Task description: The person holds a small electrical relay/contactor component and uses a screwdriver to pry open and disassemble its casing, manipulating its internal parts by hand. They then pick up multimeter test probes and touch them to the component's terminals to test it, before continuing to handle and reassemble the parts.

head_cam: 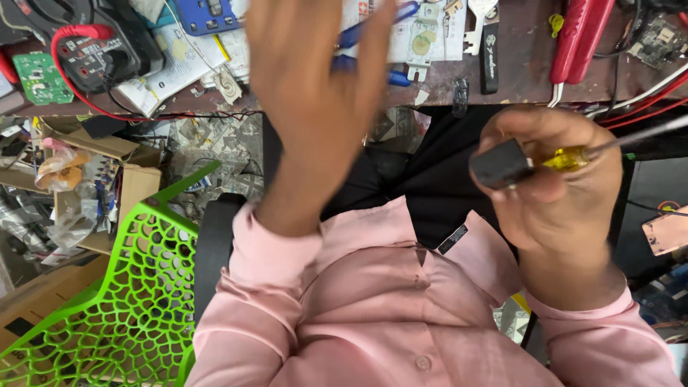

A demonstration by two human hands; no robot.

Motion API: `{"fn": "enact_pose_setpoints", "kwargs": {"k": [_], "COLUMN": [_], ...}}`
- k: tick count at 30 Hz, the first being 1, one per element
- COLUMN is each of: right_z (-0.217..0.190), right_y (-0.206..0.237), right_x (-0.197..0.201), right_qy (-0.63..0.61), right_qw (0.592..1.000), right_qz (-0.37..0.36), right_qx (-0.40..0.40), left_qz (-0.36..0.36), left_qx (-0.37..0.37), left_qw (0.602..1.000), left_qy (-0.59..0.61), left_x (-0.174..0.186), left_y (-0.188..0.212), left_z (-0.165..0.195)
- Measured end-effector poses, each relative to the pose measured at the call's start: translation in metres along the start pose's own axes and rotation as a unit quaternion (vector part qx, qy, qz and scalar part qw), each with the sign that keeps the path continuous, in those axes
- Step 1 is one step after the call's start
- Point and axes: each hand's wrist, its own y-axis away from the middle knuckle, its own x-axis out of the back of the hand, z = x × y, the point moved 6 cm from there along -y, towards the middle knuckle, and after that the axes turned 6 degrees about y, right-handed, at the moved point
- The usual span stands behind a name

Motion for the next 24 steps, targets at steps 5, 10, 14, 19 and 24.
{"fn": "enact_pose_setpoints", "kwargs": {"k": [5,10,14,19,24], "right_z": [0.011,0.012,0.006,0.008,0.006], "right_y": [0.013,0.025,0.034,0.046,0.051], "right_x": [-0.011,-0.036,-0.047,-0.049,-0.049], "right_qy": [-0.064,0.036,0.137,0.109,0.179], "right_qw": [0.995,0.996,0.988,0.991,0.984], "right_qz": [-0.027,-0.064,-0.069,-0.024,-0.001], "right_qx": [-0.070,-0.050,-0.032,-0.074,-0.024], "left_qz": [-0.163,-0.165,-0.154,-0.135,-0.142], "left_qx": [0.042,0.019,0.034,0.031,0.036], "left_qw": [0.884,0.871,0.861,0.849,0.846], "left_qy": [0.436,0.462,0.483,0.511,0.512], "left_x": [0.007,0.002,0.009,0.011,0.013], "left_y": [0.031,0.056,0.067,0.073,0.074], "left_z": [0.031,0.047,0.051,0.055,0.055]}}
